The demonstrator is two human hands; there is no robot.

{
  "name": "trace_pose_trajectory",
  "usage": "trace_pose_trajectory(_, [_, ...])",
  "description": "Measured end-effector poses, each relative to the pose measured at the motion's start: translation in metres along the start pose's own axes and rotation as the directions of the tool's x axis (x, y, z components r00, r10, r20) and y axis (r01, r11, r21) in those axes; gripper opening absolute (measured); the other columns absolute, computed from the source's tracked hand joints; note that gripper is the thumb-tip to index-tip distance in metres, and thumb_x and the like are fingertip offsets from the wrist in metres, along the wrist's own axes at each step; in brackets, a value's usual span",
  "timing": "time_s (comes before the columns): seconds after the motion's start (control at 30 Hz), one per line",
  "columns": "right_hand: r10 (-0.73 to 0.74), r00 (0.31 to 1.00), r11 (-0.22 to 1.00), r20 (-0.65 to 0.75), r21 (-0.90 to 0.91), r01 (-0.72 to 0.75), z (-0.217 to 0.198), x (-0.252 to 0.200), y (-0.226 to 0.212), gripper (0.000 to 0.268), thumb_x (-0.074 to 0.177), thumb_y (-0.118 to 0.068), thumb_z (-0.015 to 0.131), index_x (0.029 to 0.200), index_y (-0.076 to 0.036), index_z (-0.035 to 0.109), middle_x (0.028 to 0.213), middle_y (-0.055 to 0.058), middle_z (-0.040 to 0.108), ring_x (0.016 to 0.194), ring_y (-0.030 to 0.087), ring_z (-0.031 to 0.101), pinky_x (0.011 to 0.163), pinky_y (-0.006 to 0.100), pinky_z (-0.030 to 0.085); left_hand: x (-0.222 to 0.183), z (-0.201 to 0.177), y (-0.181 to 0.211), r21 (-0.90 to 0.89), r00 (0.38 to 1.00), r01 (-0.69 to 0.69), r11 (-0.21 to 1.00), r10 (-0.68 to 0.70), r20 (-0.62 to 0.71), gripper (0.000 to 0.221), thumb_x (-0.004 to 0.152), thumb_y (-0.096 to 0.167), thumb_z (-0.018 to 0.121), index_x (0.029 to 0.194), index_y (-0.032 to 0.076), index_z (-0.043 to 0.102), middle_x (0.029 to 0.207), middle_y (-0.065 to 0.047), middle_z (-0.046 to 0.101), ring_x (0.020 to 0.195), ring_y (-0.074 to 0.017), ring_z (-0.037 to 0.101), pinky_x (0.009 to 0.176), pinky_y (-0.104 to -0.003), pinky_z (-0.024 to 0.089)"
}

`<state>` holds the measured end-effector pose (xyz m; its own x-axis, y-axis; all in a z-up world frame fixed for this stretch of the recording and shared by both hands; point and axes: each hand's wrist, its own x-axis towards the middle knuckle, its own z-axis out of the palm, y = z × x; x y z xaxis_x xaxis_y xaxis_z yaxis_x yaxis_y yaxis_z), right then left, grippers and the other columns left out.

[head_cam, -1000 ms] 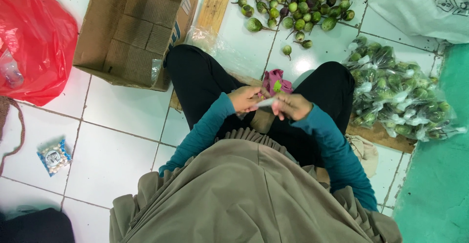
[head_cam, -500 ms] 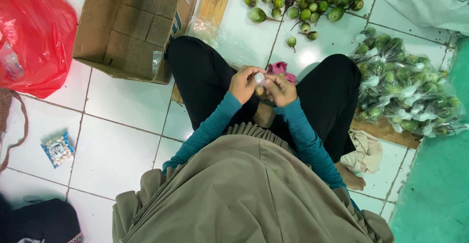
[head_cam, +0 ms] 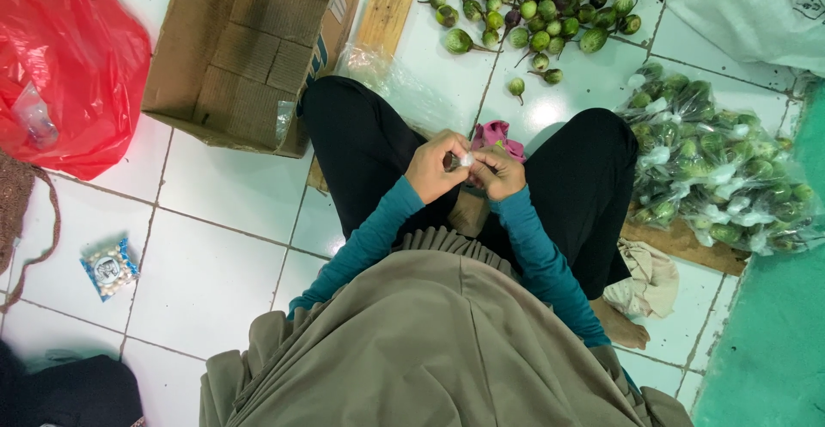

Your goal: The person sorts round fruit by hand, placing selected items into small clear plastic bags.

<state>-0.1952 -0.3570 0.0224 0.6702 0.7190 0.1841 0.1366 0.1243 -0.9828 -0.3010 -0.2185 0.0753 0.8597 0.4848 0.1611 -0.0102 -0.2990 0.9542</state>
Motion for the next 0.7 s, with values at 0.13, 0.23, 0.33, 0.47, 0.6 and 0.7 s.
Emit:
trace_pose_trajectory(0.13, [-0.080, 0.996, 0.986, -0.050, -0.151, 0.072, 0.003, -0.001, -0.017, 0.017, 0.091, -0.008, 0.086, 0.103, 0.003, 0.080, 0.075, 0.018, 0.069, 0.063, 0.033, 0.070, 0.053, 0.042, 0.055, -0.011, -0.007, -0.024, -0.019, 0.996, 0.092, 0.996, -0.092, -0.007, 0.022, 0.080, 0.015, 0.084, 0.091, 0.010, 0.067, 0.077, -0.007, 0.066, 0.059, -0.0175, 0.059, 0.051, -0.031, 0.048])
trace_pose_trajectory(0.23, [-0.179, 0.978, 0.918, -0.104, -0.374, 0.128, 0.013, -0.002, -0.034, 0.019, 0.089, -0.012, 0.088, 0.106, -0.007, 0.080, 0.085, 0.008, 0.064, 0.072, 0.035, 0.067, 0.057, 0.043, 0.054, -0.012, -0.008, -0.030, -0.124, 0.980, 0.199, 0.972, -0.201, 0.001, 0.014, 0.089, 0.014, 0.078, 0.089, 0.011, 0.064, 0.069, -0.006, 0.061, 0.051, -0.0148, 0.056, 0.049, -0.032, 0.045])
trace_pose_trajectory(0.33, [-0.318, 0.945, 0.855, -0.079, -0.453, 0.250, 0.022, -0.005, -0.047, 0.030, 0.091, -0.006, 0.083, 0.119, -0.007, 0.072, 0.091, 0.009, 0.061, 0.073, 0.033, 0.062, 0.057, 0.046, 0.051, -0.013, -0.003, -0.044, -0.102, 0.958, 0.284, 0.953, -0.287, -0.023, 0.020, 0.090, 0.021, 0.078, 0.092, 0.006, 0.065, 0.069, -0.007, 0.056, 0.059, -0.0194, 0.061, 0.053, -0.038, 0.047])
trace_pose_trajectory(0.47, [-0.395, 0.918, 0.809, -0.018, -0.481, 0.339, 0.033, -0.009, -0.077, 0.046, 0.093, 0.006, 0.075, 0.135, -0.003, 0.062, 0.104, 0.017, 0.064, 0.081, 0.039, 0.064, 0.064, 0.051, 0.055, -0.012, -0.001, -0.053, -0.314, 0.877, 0.466, 0.827, -0.480, 0.035, 0.014, 0.086, 0.015, 0.077, 0.091, 0.005, 0.068, 0.067, -0.010, 0.068, 0.058, -0.0159, 0.067, 0.055, -0.029, 0.054])
trace_pose_trajectory(0.6, [-0.434, 0.901, 0.797, 0.004, -0.465, 0.386, 0.028, -0.011, -0.085, 0.049, 0.099, 0.011, 0.063, 0.147, -0.001, 0.056, 0.121, 0.021, 0.070, 0.091, 0.041, 0.070, 0.071, 0.050, 0.061, -0.014, -0.010, -0.042, -0.650, 0.807, 0.522, 0.552, -0.567, 0.166, 0.017, 0.088, 0.005, 0.069, 0.101, -0.005, 0.066, 0.082, -0.014, 0.068, 0.073, -0.0197, 0.071, 0.065, -0.026, 0.060])
trace_pose_trajectory(0.7, [-0.434, 0.901, 0.812, 0.002, -0.432, 0.392, 0.028, -0.008, -0.076, 0.046, 0.095, 0.010, 0.071, 0.139, 0.000, 0.063, 0.107, 0.018, 0.075, 0.087, 0.037, 0.073, 0.070, 0.048, 0.062, -0.013, -0.014, -0.029, -0.662, 0.822, 0.515, 0.545, -0.533, 0.201, 0.021, 0.087, 0.003, 0.070, 0.105, -0.005, 0.067, 0.084, -0.018, 0.071, 0.073, -0.0186, 0.073, 0.068, -0.025, 0.063])
